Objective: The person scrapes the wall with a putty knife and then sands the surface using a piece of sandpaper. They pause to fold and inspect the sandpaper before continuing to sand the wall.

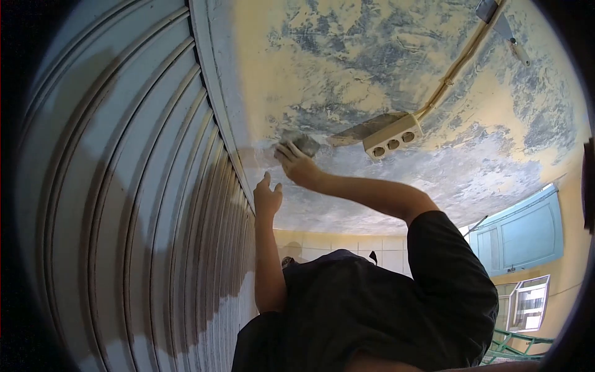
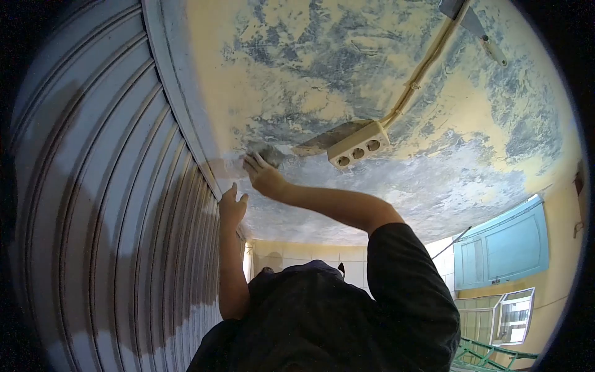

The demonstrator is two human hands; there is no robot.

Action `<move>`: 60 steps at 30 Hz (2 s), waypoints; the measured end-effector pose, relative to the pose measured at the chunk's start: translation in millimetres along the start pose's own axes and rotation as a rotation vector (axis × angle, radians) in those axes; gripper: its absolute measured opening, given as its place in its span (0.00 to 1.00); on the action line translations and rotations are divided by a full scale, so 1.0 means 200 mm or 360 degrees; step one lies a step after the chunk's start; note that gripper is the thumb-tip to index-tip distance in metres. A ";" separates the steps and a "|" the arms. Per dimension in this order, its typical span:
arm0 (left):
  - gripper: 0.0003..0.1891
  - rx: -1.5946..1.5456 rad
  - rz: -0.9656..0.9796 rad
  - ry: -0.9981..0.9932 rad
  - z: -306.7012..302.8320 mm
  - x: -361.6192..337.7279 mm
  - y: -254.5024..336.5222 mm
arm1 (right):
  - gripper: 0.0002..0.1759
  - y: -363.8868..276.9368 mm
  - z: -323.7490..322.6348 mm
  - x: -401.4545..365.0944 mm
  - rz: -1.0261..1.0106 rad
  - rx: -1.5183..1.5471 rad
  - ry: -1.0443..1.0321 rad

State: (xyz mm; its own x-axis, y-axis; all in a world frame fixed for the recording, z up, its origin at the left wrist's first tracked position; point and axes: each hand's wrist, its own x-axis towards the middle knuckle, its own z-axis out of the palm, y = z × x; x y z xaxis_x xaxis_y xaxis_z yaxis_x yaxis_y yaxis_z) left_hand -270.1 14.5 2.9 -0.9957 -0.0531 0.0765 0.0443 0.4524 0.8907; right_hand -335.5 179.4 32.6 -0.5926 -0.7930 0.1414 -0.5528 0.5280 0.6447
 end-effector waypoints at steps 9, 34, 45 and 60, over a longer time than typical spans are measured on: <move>0.34 -0.0616 0.0193 0.0168 -0.12 -0.04 -0.03 | 0.16 -0.01 -0.37 -0.21 0.1294 0.2504 0.0216; 0.14 -0.1004 -0.0251 -0.0509 0.01 -0.18 0.27 | 0.18 -0.20 -0.44 -0.63 0.1809 0.3966 0.0466; 0.11 -0.1066 -0.0280 -0.0209 -0.02 -0.15 0.13 | 0.18 -0.25 -0.45 -0.56 0.1757 0.3934 0.0150; 0.12 -0.1195 -0.0358 -0.0487 0.05 -0.15 0.23 | 0.17 -0.25 -0.43 -0.67 0.1988 0.4022 0.0383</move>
State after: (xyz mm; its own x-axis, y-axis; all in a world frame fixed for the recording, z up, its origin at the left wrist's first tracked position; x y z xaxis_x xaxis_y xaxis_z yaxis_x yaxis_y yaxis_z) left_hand -239.3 45.5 36.5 -0.9607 0.2215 -0.1672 -0.2231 -0.2582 0.9400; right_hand -178.0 232.8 46.8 -0.9513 -0.1044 -0.2899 0.3071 -0.3994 -0.8638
